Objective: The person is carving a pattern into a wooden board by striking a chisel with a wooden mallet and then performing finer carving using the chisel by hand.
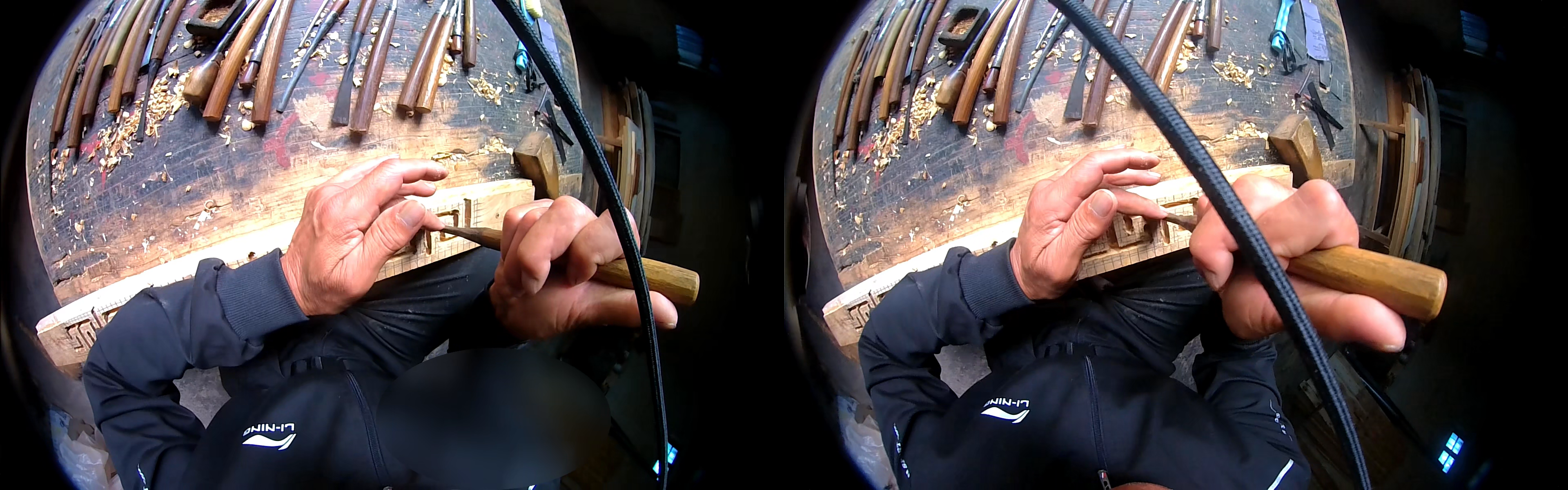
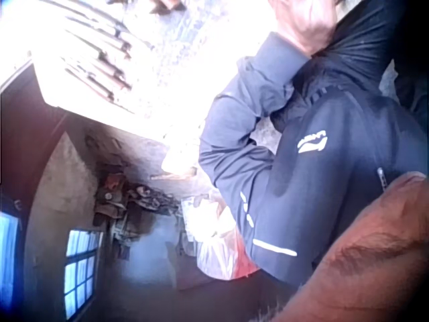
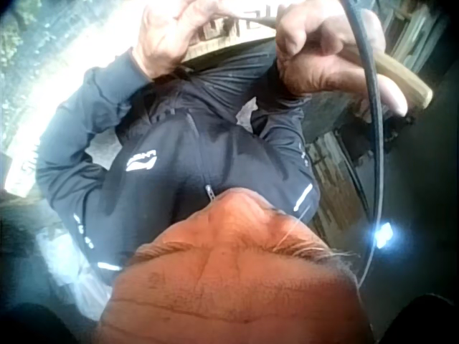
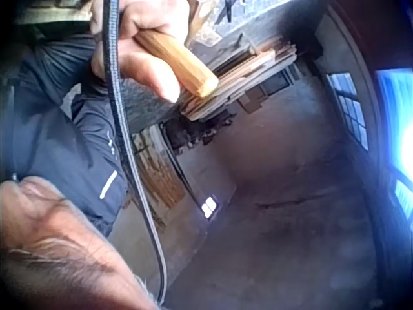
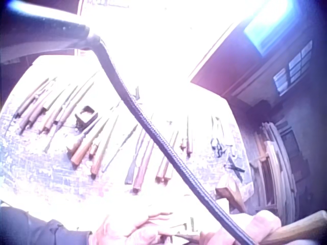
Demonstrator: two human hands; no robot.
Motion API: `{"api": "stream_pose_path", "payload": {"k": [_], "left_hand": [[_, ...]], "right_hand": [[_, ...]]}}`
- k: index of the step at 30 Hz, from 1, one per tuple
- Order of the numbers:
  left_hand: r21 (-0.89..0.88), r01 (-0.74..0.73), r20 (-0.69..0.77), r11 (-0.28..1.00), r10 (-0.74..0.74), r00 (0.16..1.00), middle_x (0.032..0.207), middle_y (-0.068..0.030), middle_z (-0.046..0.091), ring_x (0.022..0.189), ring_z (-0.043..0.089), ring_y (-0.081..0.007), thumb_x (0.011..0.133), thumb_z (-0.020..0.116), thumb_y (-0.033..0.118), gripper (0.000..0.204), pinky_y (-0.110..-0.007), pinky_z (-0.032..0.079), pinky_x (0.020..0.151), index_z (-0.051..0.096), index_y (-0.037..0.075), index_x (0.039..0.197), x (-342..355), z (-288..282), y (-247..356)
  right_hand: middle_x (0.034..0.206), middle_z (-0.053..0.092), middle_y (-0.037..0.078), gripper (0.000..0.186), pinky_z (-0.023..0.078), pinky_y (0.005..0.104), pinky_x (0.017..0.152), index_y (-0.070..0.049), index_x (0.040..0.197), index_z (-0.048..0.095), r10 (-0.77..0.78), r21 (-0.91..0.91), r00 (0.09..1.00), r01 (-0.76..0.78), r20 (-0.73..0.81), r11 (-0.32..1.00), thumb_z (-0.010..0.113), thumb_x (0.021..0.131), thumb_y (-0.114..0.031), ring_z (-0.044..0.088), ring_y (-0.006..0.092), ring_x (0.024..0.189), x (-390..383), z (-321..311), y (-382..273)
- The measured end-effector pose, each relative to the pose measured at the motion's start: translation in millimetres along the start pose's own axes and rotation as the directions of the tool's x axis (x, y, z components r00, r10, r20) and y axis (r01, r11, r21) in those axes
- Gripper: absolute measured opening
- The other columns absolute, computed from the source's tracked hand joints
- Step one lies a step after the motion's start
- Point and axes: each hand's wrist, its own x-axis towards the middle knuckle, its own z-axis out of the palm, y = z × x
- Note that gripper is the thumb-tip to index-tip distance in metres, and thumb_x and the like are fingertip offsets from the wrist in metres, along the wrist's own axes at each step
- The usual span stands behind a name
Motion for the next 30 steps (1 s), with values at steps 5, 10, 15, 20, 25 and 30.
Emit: {"api": "stream_pose_path", "payload": {"k": [5, 10, 15, 20, 25, 30], "left_hand": [[0.017, -0.001, -0.004, 1.0, 0.001, 1.0, 0.119, -0.0204, 0.084, 0.133, 0.073, -0.0307, 0.121, 0.05, 0.042, 0.062, -0.042, 0.052, 0.117, 0.055, -0.01, 0.154, 0.3, -0.2, 1.2], [0.024, 0.01, -0.015, 1.0, -0.009, 1.0, 0.121, -0.0205, 0.083, 0.13, 0.074, -0.0286, 0.121, 0.051, 0.041, 0.06, -0.04, 0.055, 0.113, 0.058, -0.011, 0.151, 0.4, 0.6, -0.8], [0.056, 0.043, -0.002, 0.998, -0.043, 0.999, 0.118, -0.0195, 0.084, 0.126, 0.076, -0.0275, 0.121, 0.051, 0.038, 0.057, -0.038, 0.057, 0.107, 0.06, -0.01, 0.15, 0.5, -2.2, -0.1], [0.145, -0.021, 0.003, 0.989, 0.021, 1.0, 0.113, -0.0181, 0.084, 0.121, 0.078, -0.028, 0.121, 0.052, 0.035, 0.054, -0.038, 0.059, 0.102, 0.06, -0.009, 0.15, 3.1, -3.3, -0.3], [0.189, -0.007, 0.009, 0.982, 0.006, 1.0, 0.116, -0.0188, 0.084, 0.123, 0.078, -0.0295, 0.121, 0.051, 0.036, 0.055, -0.038, 0.058, 0.105, 0.059, -0.01, 0.151, 3.7, -1.4, -2.7], [0.077, -0.068, -0.045, 0.995, 0.072, 0.996, 0.119, -0.0205, 0.083, 0.135, 0.072, -0.0312, 0.122, 0.048, 0.041, 0.062, -0.042, 0.052, 0.117, 0.053, -0.011, 0.155, 1.1, 1.2, -1.6]], "right_hand": [[0.052, 0.05, 0.006, 0.087, 0.024, 0.0254, 0.035, -0.018, 0.076, 0.037, -0.011, -0.033, 0.999, 0.012, 0.04, 0.999, 0.035, 0.093, -0.102, 0.028, 0.0106, 0.033, -2.9, -2.9, 1.5], [0.054, 0.052, 0.006, 0.086, 0.026, 0.0248, 0.036, -0.017, 0.081, 0.04, -0.014, -0.006, 0.994, 0.014, 0.108, 1.0, 0.032, 0.094, -0.101, 0.031, 0.0106, 0.034, -7.5, -3.7, 1.1], [0.055, 0.052, 0.005, 0.083, 0.027, 0.025, 0.036, -0.016, 0.084, 0.041, -0.015, -0.036, 0.993, 0.019, 0.117, 0.999, 0.034, 0.098, -0.097, 0.033, 0.0106, 0.035, -10.1, -0.1, -1.0], [0.055, 0.051, 0.004, 0.079, 0.027, 0.0255, 0.035, -0.012, 0.089, 0.044, -0.202, 0.002, 0.951, 0.208, 0.236, 0.978, 0.037, 0.103, -0.089, 0.033, 0.0105, 0.035, -16.8, -9.1, 8.7], [0.054, 0.05, 0.005, 0.081, 0.026, 0.0252, 0.034, -0.011, 0.088, 0.044, -0.281, -0.011, 0.928, 0.292, 0.243, 0.956, 0.036, 0.103, -0.09, 0.033, 0.0109, 0.034, -25.5, -11.2, 21.6], [0.054, 0.05, 0.003, 0.08, 0.025, 0.0243, 0.034, -0.017, 0.078, 0.038, -0.245, 0.01, 0.97, 0.245, 0.0, 0.97, 0.036, 0.102, -0.093, 0.034, 0.0094, 0.034, -11.5, -7.3, 6.0]]}}
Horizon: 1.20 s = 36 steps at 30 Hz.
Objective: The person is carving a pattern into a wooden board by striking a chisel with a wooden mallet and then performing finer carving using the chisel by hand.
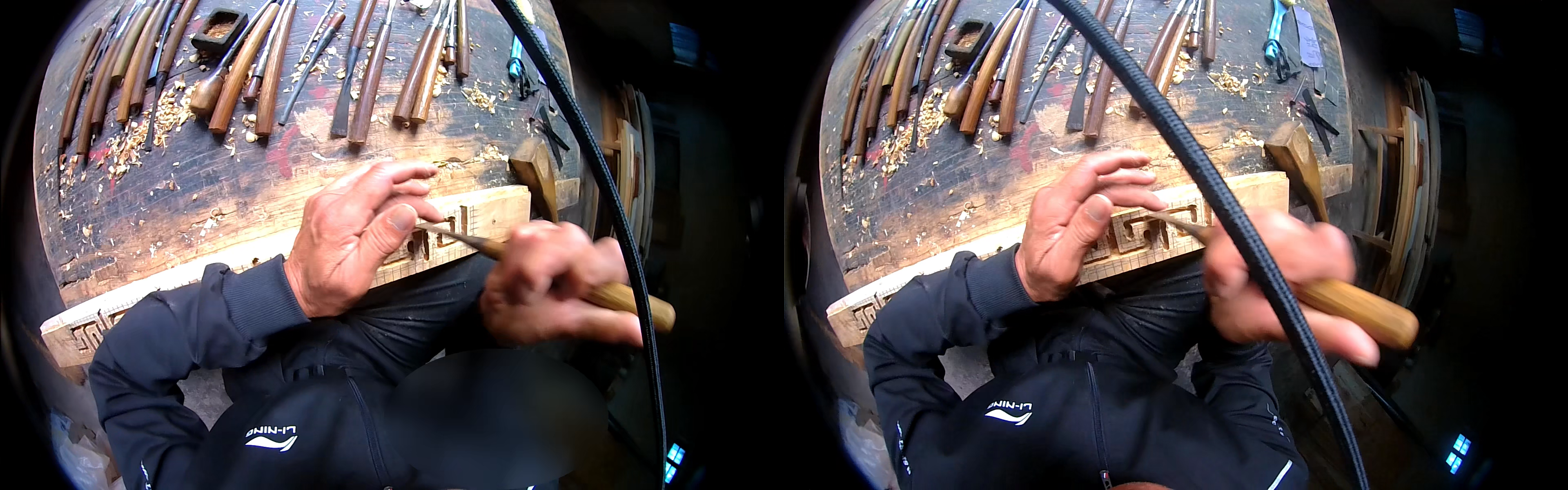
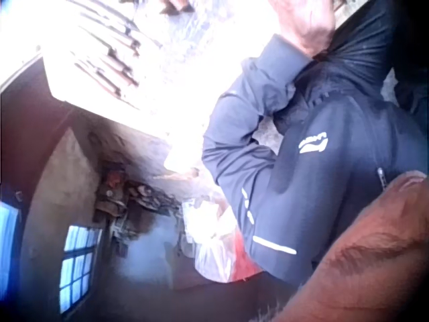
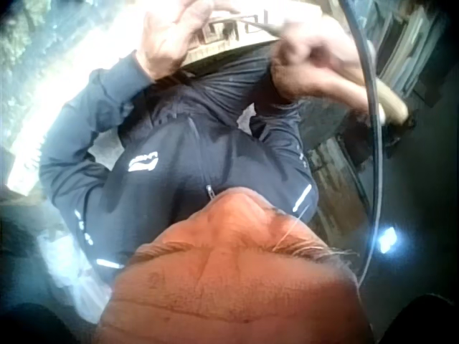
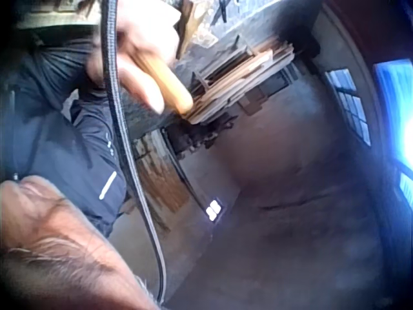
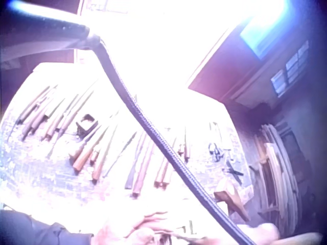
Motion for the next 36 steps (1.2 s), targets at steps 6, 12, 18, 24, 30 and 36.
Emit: {"api": "stream_pose_path", "payload": {"k": [6, 12, 18, 24, 30, 36], "left_hand": [[-0.063, -0.008, 0.052, 0.998, 0.011, 0.999, 0.12, -0.022, 0.084, 0.139, 0.069, -0.0337, 0.122, 0.045, 0.05, 0.071, -0.045, 0.048, 0.122, 0.051, -0.011, 0.156, -0.2, -0.8, -2.5], [-0.06, 0.049, 0.071, 0.997, -0.045, 0.996, 0.117, -0.0218, 0.084, 0.138, 0.069, -0.0327, 0.121, 0.046, 0.052, 0.072, -0.044, 0.048, 0.121, 0.052, -0.011, 0.156, -2.0, -2.9, -1.5], [-0.08, 0.09, 0.071, 0.993, -0.084, 0.994, 0.117, -0.0222, 0.084, 0.139, 0.068, -0.0311, 0.122, 0.046, 0.051, 0.07, -0.044, 0.048, 0.121, 0.053, -0.01, 0.156, -1.3, -0.5, -0.4], [-0.09, 0.102, 0.058, 0.991, -0.097, 0.994, 0.114, -0.0207, 0.085, 0.136, 0.069, -0.0298, 0.121, 0.049, 0.051, 0.07, -0.043, 0.049, 0.119, 0.054, -0.01, 0.155, -0.5, -0.8, 0.2], [-0.076, 0.122, 0.041, 0.99, -0.119, 0.992, 0.111, -0.0186, 0.085, 0.13, 0.072, -0.0271, 0.122, 0.049, 0.047, 0.066, -0.04, 0.053, 0.114, 0.056, -0.01, 0.153, -0.4, -1.0, 1.3], [0.036, 0.086, 0.03, 0.996, -0.087, 0.996, 0.109, -0.0184, 0.085, 0.127, 0.074, -0.0282, 0.122, 0.048, 0.041, 0.06, -0.04, 0.055, 0.11, 0.062, -0.012, 0.146, -1.0, -5.4, -1.2]], "right_hand": [[0.065, 0.064, 0.01, 0.086, 0.041, 0.0282, 0.038, -0.011, 0.093, 0.048, 0.017, 0.173, 0.973, -0.058, 0.232, 0.983, 0.032, 0.1, -0.095, 0.049, 0.0139, 0.041, 10.8, -16.5, -8.0], [0.068, 0.068, 0.014, 0.091, 0.052, 0.0324, 0.048, -0.011, 0.088, 0.05, 0.147, 0.259, 0.977, -0.184, 0.158, 0.948, 0.033, 0.096, -0.1, 0.057, 0.0175, 0.046, 4.3, -16.9, -6.1], [0.062, 0.066, 0.015, 0.093, 0.051, 0.03, 0.046, -0.012, 0.085, 0.049, 0.162, 0.227, 0.979, -0.187, 0.125, 0.956, 0.034, 0.091, -0.103, 0.056, 0.0174, 0.043, 4.3, -19.8, -3.6], [0.057, 0.051, 0.009, 0.078, 0.027, 0.0269, 0.036, -0.017, 0.081, 0.039, 0.216, 0.144, 0.975, -0.221, 0.052, 0.965, 0.05, 0.1, -0.092, 0.031, 0.0135, 0.035, 4.9, -7.5, -6.5], [0.056, 0.05, 0.007, 0.082, 0.024, 0.0282, 0.038, -0.016, 0.081, 0.038, 0.247, 0.04, 0.969, -0.248, 0.027, 0.968, 0.044, 0.098, -0.096, 0.026, 0.0118, 0.038, -1.3, 1.2, -6.1], [0.058, 0.053, 0.007, 0.085, 0.028, 0.0288, 0.039, -0.012, 0.086, 0.044, 0.164, 0.04, 0.973, -0.172, 0.164, 0.984, 0.04, 0.096, -0.096, 0.035, 0.0117, 0.04, -10.5, 4.2, -0.9]]}}
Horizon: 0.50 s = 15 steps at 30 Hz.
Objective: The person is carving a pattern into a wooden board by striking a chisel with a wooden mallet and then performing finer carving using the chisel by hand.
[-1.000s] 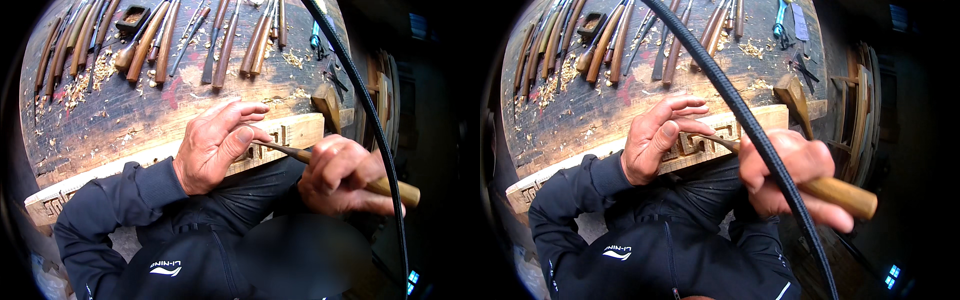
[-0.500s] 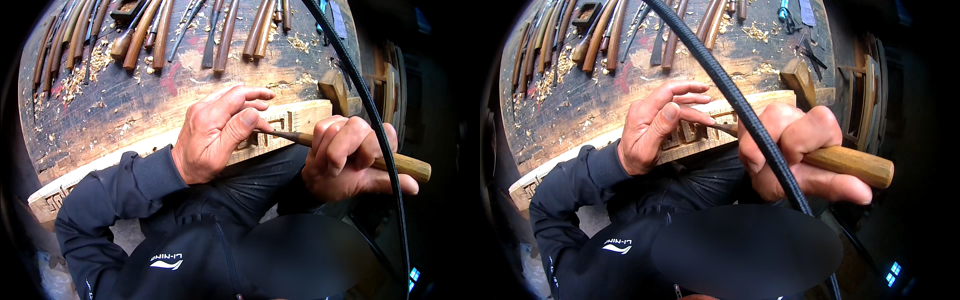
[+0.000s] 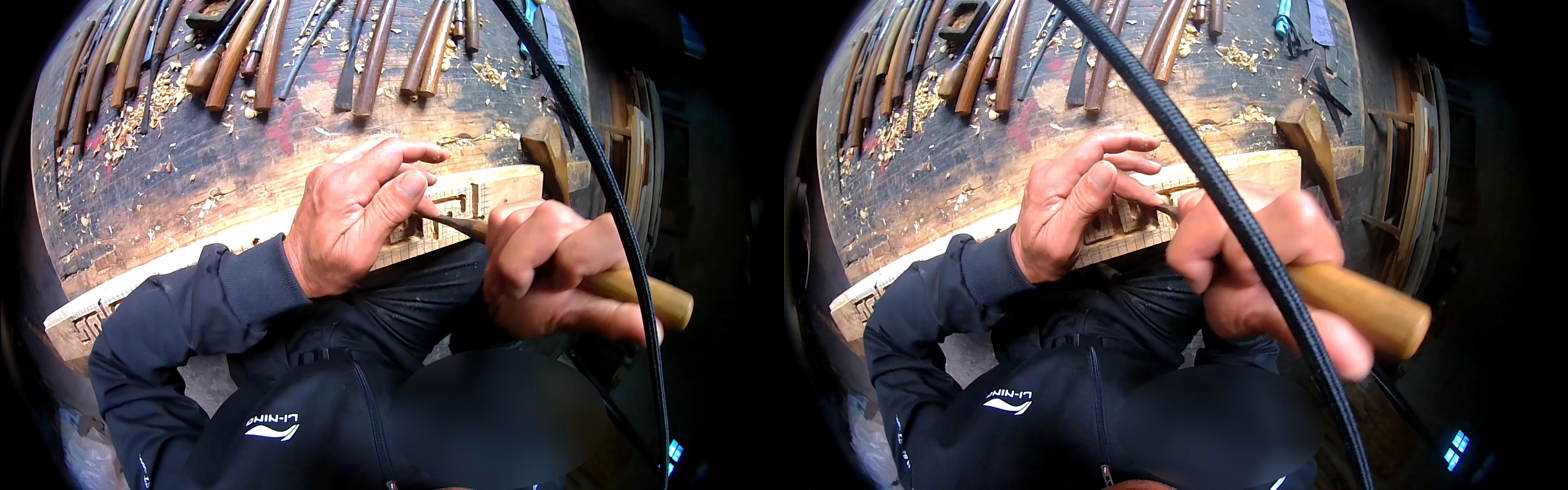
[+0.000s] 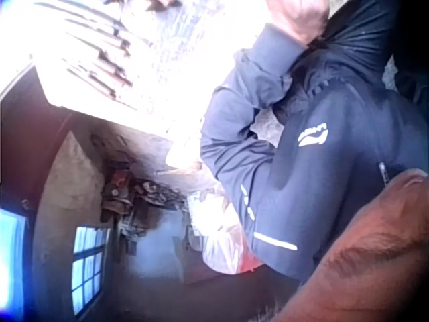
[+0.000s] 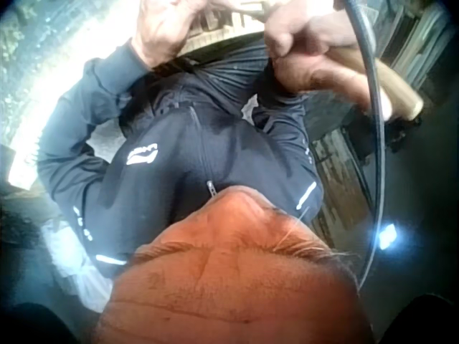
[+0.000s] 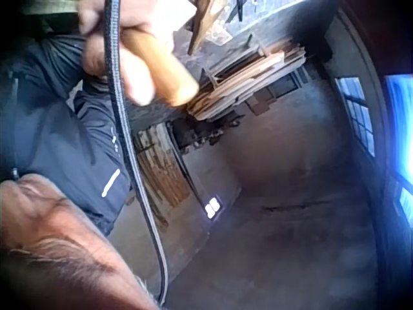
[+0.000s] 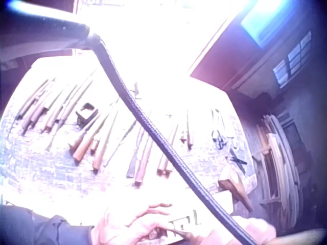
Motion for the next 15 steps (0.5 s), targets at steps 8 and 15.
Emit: {"api": "stream_pose_path", "payload": {"k": [8, 15], "left_hand": [[0.05, -0.107, -0.114, 0.993, 0.113, 0.987, 0.107, -0.0147, 0.084, 0.115, 0.077, -0.0226, 0.123, 0.048, 0.038, 0.054, -0.036, 0.056, 0.105, 0.06, -0.008, 0.149, 1.1, 8.1, -1.3], [0.381, -0.304, -0.008, 0.873, 0.332, 0.943, 0.093, -0.0106, 0.082, 0.08, 0.076, -0.0198, 0.109, 0.074, 0.019, 0.04, -0.034, 0.057, 0.072, 0.069, 0.001, 0.145, -10.3, 6.5, -2.1]], "right_hand": [[0.053, 0.049, 0.005, 0.081, 0.026, 0.025, 0.036, -0.014, 0.089, 0.042, -0.158, -0.162, 0.983, 0.14, -0.099, 0.977, 0.034, 0.1, -0.094, 0.033, 0.0096, 0.034, -6.9, 3.6, 9.6], [0.076, 0.045, 0.001, 0.071, 0.029, 0.025, 0.05, -0.015, 0.081, 0.041, -0.432, -0.233, 0.865, 0.379, -0.254, 0.895, 0.054, 0.109, -0.078, 0.034, 0.0083, 0.045, -14.1, -1.2, -44.4]]}}
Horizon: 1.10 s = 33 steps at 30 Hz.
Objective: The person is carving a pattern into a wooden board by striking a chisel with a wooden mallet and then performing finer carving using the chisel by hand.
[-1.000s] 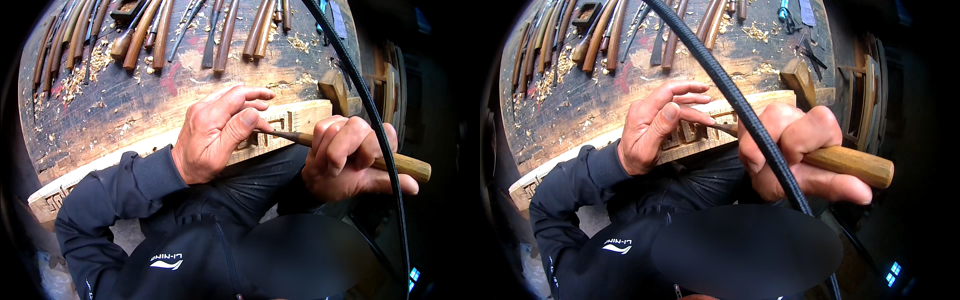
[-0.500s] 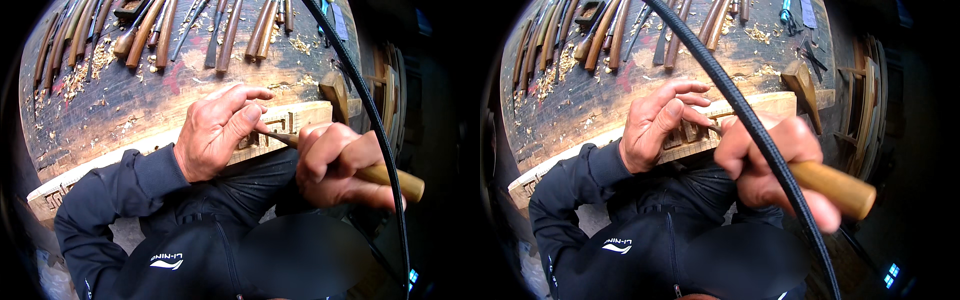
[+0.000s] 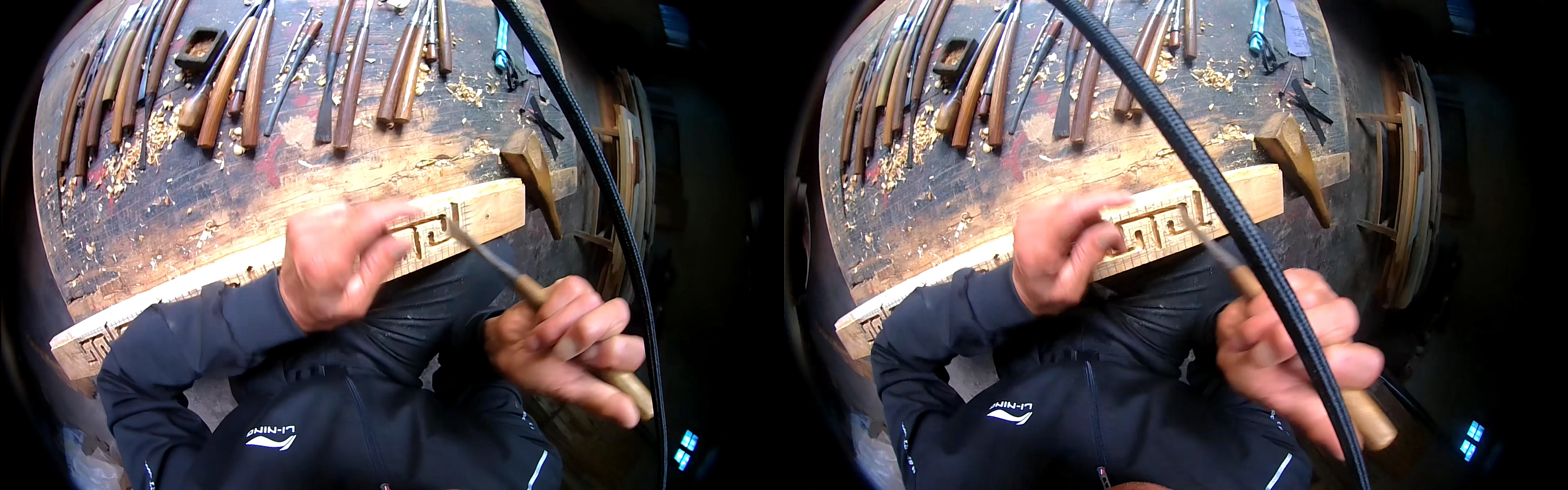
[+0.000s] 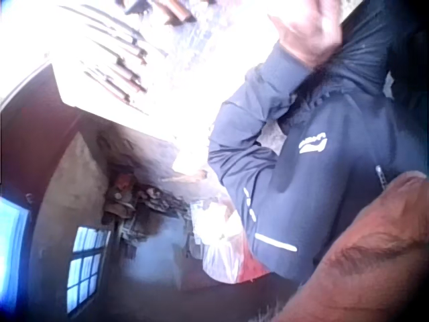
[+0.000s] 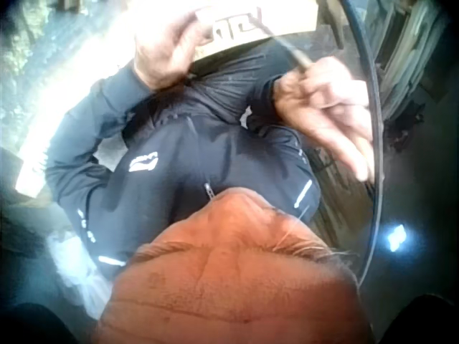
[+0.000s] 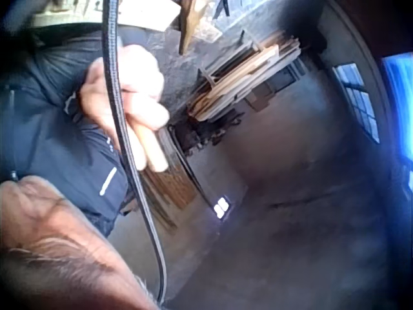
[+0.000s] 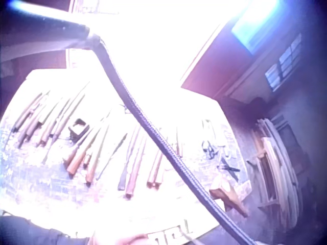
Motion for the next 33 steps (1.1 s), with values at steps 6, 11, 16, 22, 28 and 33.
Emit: {"api": "stream_pose_path", "payload": {"k": [6, 11, 16, 22, 28, 33], "left_hand": [[-0.04, 0.019, 0.3, 0.999, -0.006, 0.954, 0.106, -0.0155, 0.083, 0.083, 0.079, -0.0299, 0.097, 0.086, 0.02, 0.077, -0.041, 0.063, 0.073, 0.053, -0.005, 0.162, -26.1, 26.6, 40.3], [-0.06, -0.111, 0.277, 0.992, 0.123, 0.953, 0.123, -0.0183, 0.082, 0.095, 0.083, -0.0339, 0.093, 0.088, 0.014, 0.077, -0.04, 0.067, 0.078, 0.055, -0.004, 0.16, -20.2, 36.6, 33.9], [-0.053, -0.15, 0.295, 0.987, 0.159, 0.942, 0.135, -0.0233, 0.08, 0.105, 0.085, -0.0363, 0.095, 0.086, 0.008, 0.07, -0.041, 0.069, 0.084, 0.056, -0.008, 0.156, -24.8, 36.5, 26.3], [-0.03, -0.181, 0.341, 0.983, 0.181, 0.923, 0.136, -0.0253, 0.079, 0.103, 0.085, -0.0365, 0.094, 0.086, 0.008, 0.071, -0.041, 0.07, 0.083, 0.055, -0.012, 0.155, -25.0, 37.0, 18.4], [-0.007, -0.16, 0.345, 0.987, 0.152, 0.926, 0.141, -0.0255, 0.076, 0.114, 0.083, -0.038, 0.093, 0.087, 0.008, 0.075, -0.041, 0.069, 0.089, 0.054, -0.012, 0.157, -21.5, 40.8, 18.0], [-0.022, -0.131, 0.363, 0.991, 0.13, 0.923, 0.142, -0.0248, 0.076, 0.116, 0.082, -0.0384, 0.093, 0.086, 0.007, 0.075, -0.041, 0.069, 0.091, 0.053, -0.011, 0.159, -19.9, 39.6, 19.6]], "right_hand": [[0.08, 0.058, 0.003, 0.058, 0.033, 0.0247, 0.047, -0.013, 0.086, 0.048, 0.072, 0.122, 0.997, -0.074, 0.018, 0.99, 0.063, 0.113, -0.062, 0.044, 0.0104, 0.046, -33.3, 5.3, -2.1], [0.08, 0.06, -0.003, 0.053, 0.033, 0.0265, 0.055, -0.016, 0.086, 0.049, 0.137, 0.149, 0.991, -0.136, 0.001, 0.98, 0.064, 0.114, -0.058, 0.046, 0.0092, 0.05, -33.8, -1.0, -14.9], [0.082, 0.064, -0.007, 0.048, 0.033, 0.0256, 0.055, -0.016, 0.088, 0.05, 0.168, 0.114, 0.982, -0.158, -0.091, 0.981, 0.065, 0.115, -0.053, 0.045, 0.0082, 0.05, -41.3, -2.7, -23.4], [0.079, 0.065, -0.005, 0.05, 0.034, 0.0252, 0.044, -0.014, 0.088, 0.049, 0.212, 0.188, 0.971, -0.229, 0.11, 0.955, 0.063, 0.116, -0.053, 0.055, 0.0084, 0.046, -39.3, -27.9, -17.2], [0.084, 0.063, -0.001, 0.045, 0.037, 0.0295, 0.057, -0.015, 0.094, 0.052, 0.189, 0.106, 0.981, -0.182, -0.054, 0.977, 0.069, 0.112, -0.053, 0.05, 0.0147, 0.051, -47.9, -21.8, -16.9], [0.085, 0.063, 0.001, 0.045, 0.039, 0.0305, 0.058, -0.013, 0.101, 0.055, 0.078, 0.064, 0.997, -0.078, 0.004, 0.995, 0.069, 0.111, -0.054, 0.052, 0.016, 0.053, -48.9, -19.8, -13.0]]}}
